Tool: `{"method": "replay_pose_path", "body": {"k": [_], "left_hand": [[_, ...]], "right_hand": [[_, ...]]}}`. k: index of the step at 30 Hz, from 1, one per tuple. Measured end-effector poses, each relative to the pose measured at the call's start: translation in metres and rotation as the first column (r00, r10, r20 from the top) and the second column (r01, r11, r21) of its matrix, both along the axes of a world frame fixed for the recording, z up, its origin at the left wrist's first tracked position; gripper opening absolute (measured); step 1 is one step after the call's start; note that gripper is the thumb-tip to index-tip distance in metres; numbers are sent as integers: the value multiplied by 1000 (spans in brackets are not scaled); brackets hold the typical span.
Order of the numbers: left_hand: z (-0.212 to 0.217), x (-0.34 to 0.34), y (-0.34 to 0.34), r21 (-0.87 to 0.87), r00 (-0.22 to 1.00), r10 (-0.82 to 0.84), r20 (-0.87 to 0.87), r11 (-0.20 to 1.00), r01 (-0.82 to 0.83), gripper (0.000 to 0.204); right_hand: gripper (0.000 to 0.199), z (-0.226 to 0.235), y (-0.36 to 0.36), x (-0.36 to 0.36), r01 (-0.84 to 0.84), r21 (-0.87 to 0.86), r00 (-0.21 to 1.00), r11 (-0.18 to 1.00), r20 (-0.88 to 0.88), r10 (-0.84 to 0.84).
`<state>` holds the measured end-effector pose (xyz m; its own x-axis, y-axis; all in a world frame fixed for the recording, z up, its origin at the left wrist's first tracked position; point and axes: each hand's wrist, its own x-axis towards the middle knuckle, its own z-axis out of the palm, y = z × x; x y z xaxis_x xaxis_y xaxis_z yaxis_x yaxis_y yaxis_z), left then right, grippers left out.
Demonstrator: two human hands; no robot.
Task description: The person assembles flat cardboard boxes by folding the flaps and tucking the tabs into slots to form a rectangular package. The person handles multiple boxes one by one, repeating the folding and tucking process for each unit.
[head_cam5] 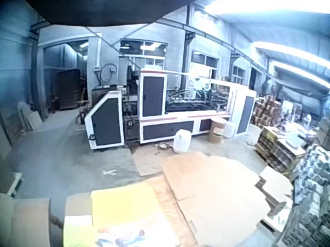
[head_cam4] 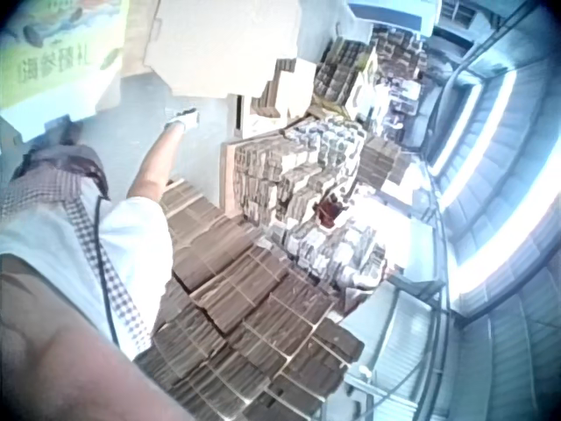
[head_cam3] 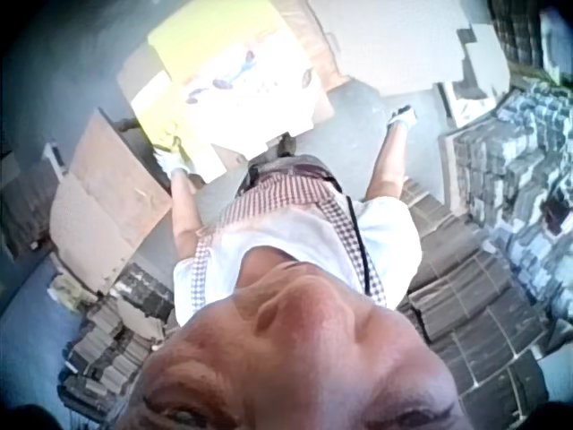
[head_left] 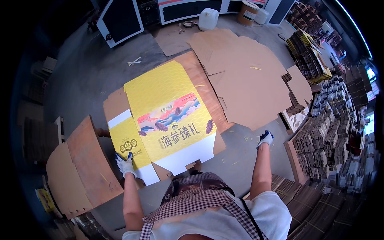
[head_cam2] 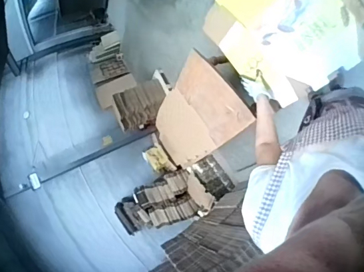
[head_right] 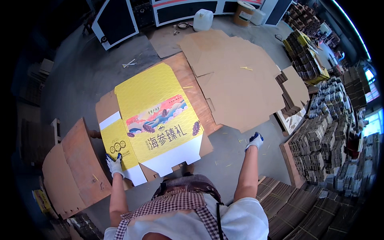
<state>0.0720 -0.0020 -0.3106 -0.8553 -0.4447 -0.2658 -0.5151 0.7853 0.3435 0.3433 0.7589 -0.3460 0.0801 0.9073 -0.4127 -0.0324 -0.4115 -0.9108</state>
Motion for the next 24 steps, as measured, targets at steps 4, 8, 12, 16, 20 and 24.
{"method": "replay_pose_path", "body": {"k": [4, 8, 12, 16, 20, 24], "left_hand": [[22, 10, -35, -96, 999, 50, -5, 994, -50, 108], [15, 3, -5, -33, 999, 20, 50, 999, -19, 109], [14, -1, -15, -55, 999, 36, 36, 998, -34, 109], [8, -1, -24, -105, 1000, 9, 4, 994, -9, 107], [-22, -1, -28, -112, 1000, 17, 14, 994, -16, 107], [-24, -3, -24, -126, 1000, 0, 12, 992, 2, 104]], "right_hand": [[115, 22, -79, -43, -302, -513, 934, 804, 10, 357], [64, -6, -41, -52, -322, -400, 922, 858, 74, 380], [46, -15, -51, -26, -75, -162, 963, 984, -269, 29], [36, 2, -94, 23, -119, -131, 755, 984, -656, 4], [28, 14, -110, 62, -331, -46, 726, 942, -650, 224], [37, 18, -139, 80, -468, -98, 629, 878, -735, 254]]}}
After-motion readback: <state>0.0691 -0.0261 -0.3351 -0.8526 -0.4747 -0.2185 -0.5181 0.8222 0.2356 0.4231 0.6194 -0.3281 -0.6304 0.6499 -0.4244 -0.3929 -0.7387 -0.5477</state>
